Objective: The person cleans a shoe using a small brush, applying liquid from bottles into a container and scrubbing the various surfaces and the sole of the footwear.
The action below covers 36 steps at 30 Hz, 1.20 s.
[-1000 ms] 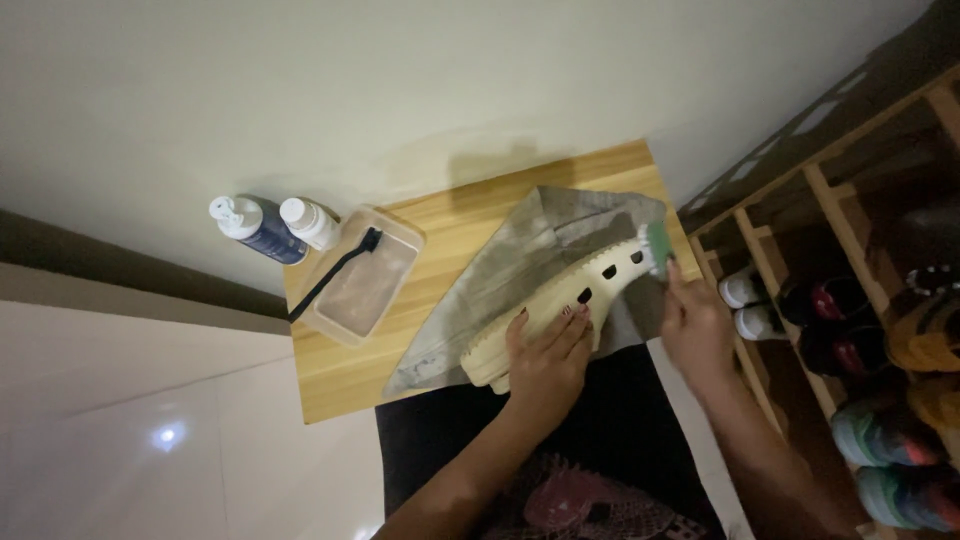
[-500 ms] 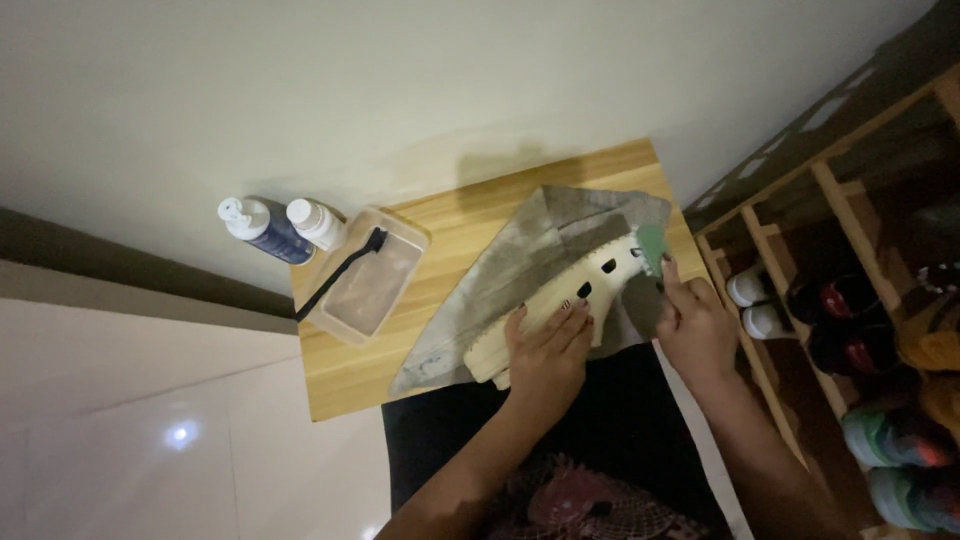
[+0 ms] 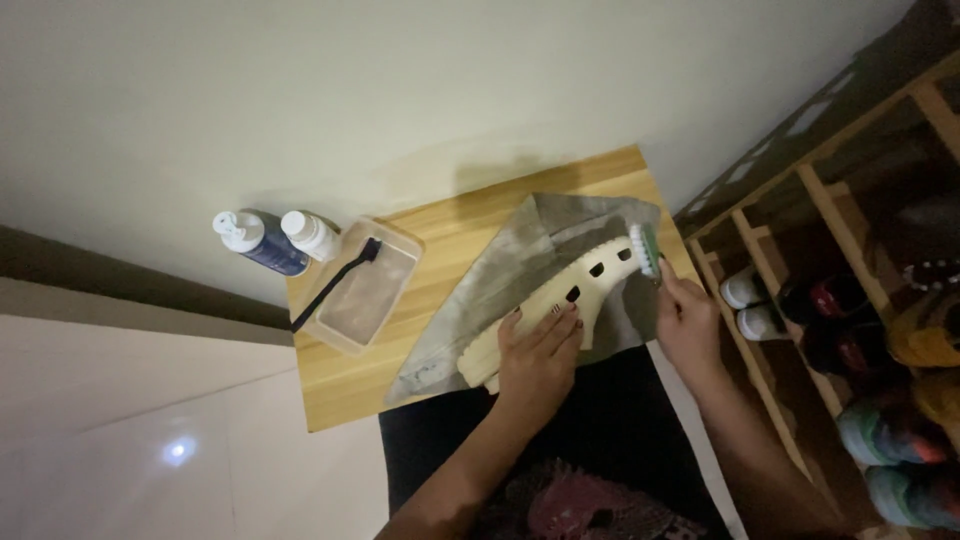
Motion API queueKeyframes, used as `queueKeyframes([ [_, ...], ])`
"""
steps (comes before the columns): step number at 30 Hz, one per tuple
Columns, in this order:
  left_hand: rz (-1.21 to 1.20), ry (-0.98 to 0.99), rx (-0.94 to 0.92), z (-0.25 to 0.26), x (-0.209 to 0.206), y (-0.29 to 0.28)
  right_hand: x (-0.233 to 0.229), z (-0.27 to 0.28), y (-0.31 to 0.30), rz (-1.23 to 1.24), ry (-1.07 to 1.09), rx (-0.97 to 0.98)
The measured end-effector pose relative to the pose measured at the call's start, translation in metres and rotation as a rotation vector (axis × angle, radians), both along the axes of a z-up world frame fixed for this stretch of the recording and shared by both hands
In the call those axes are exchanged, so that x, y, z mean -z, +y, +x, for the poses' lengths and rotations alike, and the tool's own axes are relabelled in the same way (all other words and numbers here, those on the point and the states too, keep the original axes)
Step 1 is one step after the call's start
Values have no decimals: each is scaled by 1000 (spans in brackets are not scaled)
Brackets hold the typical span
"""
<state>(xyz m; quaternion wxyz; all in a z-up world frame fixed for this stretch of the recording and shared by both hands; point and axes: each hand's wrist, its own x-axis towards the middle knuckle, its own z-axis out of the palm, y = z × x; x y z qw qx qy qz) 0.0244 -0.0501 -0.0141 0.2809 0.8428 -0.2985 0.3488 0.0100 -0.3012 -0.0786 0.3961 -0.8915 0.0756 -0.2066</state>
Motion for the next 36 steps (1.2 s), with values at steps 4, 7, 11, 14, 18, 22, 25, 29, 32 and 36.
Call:
queueKeyframes([
  [4, 20, -7, -20, 2, 0, 1, -51, 2, 26, 283, 71, 15],
  [7, 23, -20, -13, -1, -1, 0, -76, 1, 35, 519, 110, 127],
  [11, 9, 3, -9, 2, -3, 2, -68, 14, 24, 532, 215, 192],
  [14, 5, 34, 3, 2, -1, 7, -76, 9, 36, 586, 323, 252],
  [18, -3, 41, 80, 21, 4, 24, -75, 9, 50, 677, 271, 269],
  [22, -13, 117, 94, 19, 3, 27, -55, 19, 32, 638, 218, 224],
  [25, -17, 94, 101, 23, 1, 25, -51, 31, 23, 723, 277, 190],
  [29, -2, 116, 83, 19, 6, 22, -83, 32, 24, 643, 274, 126],
  [32, 6, 104, 75, 19, 5, 21, -77, 34, 14, 619, 298, 99],
  [36, -4, 157, 101, 17, -2, 22, -112, 32, 24, 589, 322, 81],
])
